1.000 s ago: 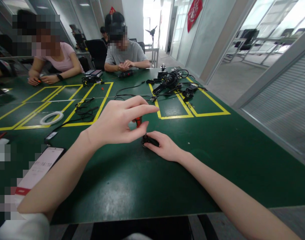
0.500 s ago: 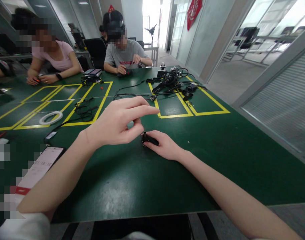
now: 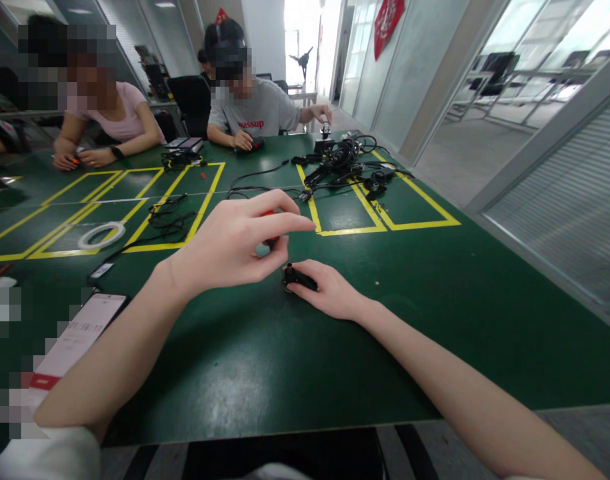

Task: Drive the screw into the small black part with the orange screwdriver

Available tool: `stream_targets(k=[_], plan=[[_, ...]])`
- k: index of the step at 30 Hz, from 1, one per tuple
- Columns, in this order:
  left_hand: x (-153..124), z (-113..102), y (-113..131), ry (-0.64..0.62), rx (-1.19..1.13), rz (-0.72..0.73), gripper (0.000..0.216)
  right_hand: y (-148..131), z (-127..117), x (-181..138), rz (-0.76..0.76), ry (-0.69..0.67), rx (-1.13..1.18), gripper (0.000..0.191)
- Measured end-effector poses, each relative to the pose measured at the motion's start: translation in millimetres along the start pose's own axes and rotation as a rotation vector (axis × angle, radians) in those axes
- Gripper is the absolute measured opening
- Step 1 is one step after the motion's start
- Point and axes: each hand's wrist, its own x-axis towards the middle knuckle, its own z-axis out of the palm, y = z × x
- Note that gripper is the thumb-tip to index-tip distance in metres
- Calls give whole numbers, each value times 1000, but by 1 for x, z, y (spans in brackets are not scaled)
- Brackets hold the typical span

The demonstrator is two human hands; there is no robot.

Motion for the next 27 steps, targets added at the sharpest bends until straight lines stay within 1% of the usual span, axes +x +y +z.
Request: stream_targets(k=[5,10,16,19,24,27], plan=[[0,0,0,4,-2,-13,31,-2,-2,0,12,-7,0,23],[0,0,0,-3,-45,0,36,-2,-1,-1,14,10,-11,23],[-1,2,-2,-2,42,-12,32,0,-1,0,19,-16,-1,24],[-1,2,-1,10,18,-15,31,1,0,-1,16,-7,7,24],[1,2,-1,12,-9,19,34,0,-1,0,-4,1,9,23],[1,2,-1,20,45,-11,41,-1,-1,0,-4,-8,1,22]])
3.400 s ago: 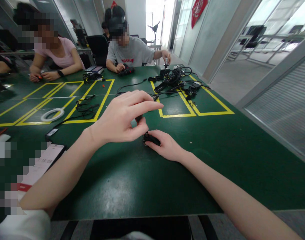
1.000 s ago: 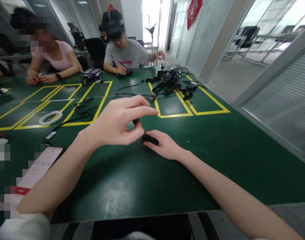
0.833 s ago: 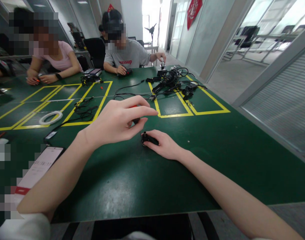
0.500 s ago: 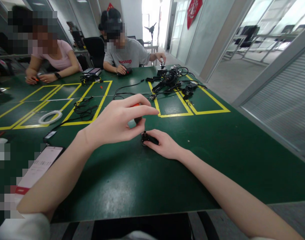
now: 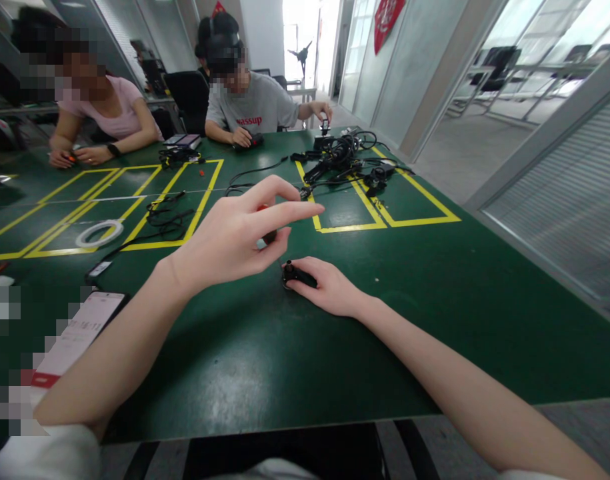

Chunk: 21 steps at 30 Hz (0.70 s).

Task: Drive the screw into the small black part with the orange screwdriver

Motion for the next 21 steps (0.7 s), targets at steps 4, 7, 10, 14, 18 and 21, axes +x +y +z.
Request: stream_targets(k=[4,7,10,14,18,21], plan=[[-1,-1,1,0,22,-11,37,1,1,0,-8,9,5,22],[0,-1,1,-13,-10,17,38,1,1,0,-10,7,8,22],[1,0,2,-14,35,11,43,0,0,0,-1,0,5,23],[0,0,3,-10,51,-6,38,0,0,0,6,0,0,24],[1,-1,2,-8,-3,51,34,2,1,0,9,14,-2,24],[1,1,1,-6,21,50,39,1,1,0,8,5,-6,24]])
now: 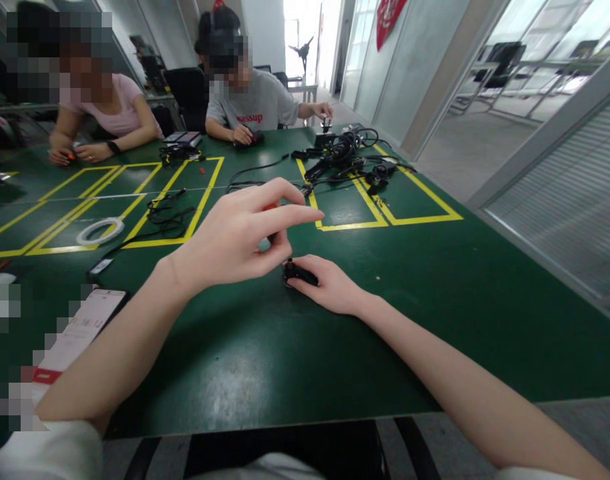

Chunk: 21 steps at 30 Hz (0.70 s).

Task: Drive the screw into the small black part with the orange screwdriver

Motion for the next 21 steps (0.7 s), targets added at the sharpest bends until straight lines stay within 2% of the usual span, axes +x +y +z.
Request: stream_targets(k=[5,10,17,21], plan=[[-1,1,1,1,48,-39,37,-1,-1,0,0,-9,5,23],[1,1,2,37,24,11,30,-1,0,0,4,12,11,22],[1,3,3,11,34,-71,35,-3,-1,0,-2,-10,-1,24],[4,2,5,41,37,-51,34,-1,0,-1,-4,12,-12,22]])
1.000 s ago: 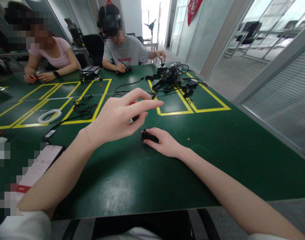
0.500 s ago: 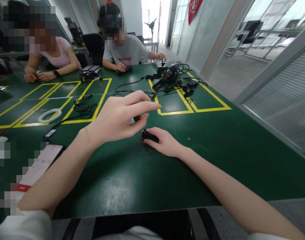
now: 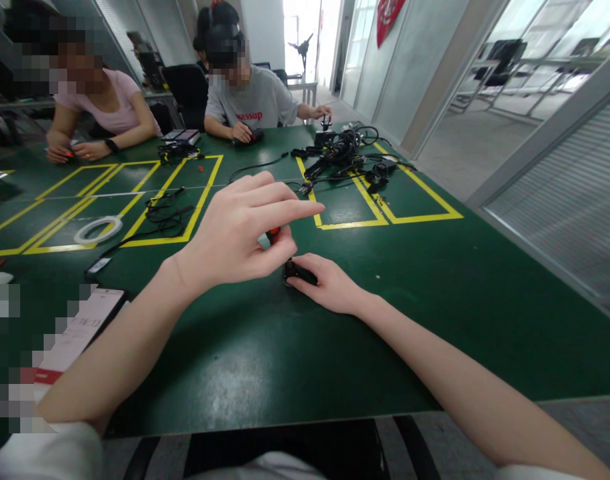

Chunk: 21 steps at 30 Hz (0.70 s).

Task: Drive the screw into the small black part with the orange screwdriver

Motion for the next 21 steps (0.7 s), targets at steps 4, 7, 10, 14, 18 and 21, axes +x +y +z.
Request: stream_targets(k=[4,7,10,14,18,21], plan=[[-1,2,0,-6,15,-16,40,1,0,0,-13,-12,-3,24],[-2,4,-1,-17,11,-46,40,1,0,1,-11,-22,-2,24],[-2,4,-1,-11,-10,-33,37,1,1,0,-14,-10,-1,23],[0,2,-1,21,4,18,43,0,0,0,-11,-4,1,21],[-2,2,-1,7,1,-24,44,-1,-1,1,-10,-13,0,21],[-3,1,-1,-19,-6,-43,36,-1,-1,1,-13,-17,-5,23]])
